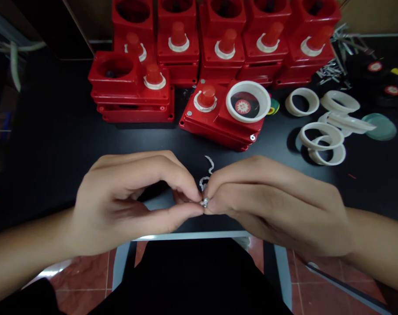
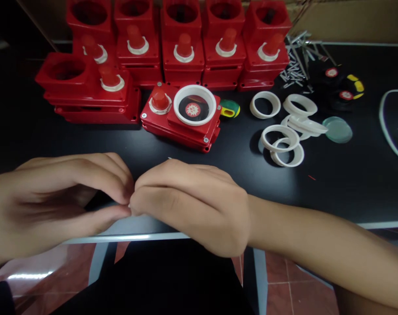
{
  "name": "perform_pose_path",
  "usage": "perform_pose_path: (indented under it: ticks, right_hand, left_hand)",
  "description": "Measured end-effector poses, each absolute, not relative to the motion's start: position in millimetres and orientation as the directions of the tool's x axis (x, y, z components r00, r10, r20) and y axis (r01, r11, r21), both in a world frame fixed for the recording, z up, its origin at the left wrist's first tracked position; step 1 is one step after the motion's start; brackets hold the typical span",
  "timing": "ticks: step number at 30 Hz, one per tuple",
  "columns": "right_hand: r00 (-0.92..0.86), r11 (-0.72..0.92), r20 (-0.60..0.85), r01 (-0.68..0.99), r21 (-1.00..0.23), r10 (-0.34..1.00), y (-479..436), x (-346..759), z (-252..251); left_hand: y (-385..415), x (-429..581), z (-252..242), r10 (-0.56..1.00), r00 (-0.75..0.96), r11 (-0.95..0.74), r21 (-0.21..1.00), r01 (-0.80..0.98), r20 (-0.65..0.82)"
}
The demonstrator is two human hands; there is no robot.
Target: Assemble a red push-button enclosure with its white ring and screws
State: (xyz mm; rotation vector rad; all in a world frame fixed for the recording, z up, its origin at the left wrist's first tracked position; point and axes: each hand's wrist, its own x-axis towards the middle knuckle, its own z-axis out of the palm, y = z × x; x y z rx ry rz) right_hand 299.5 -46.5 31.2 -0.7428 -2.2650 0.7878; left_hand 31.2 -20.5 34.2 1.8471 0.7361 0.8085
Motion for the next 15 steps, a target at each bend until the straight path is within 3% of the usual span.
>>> perform_pose_path:
  ticks: [15]
  right_hand:
    - [-0.606, 0.722, 0.468, 0.278, -0.634, 0.644, -47.1, 299.0, 17.5]
  left_hand:
    - [-20.2, 27.4, 39.6, 0.738, 0.628, -0.471, 0.855, 0.219, 0.246]
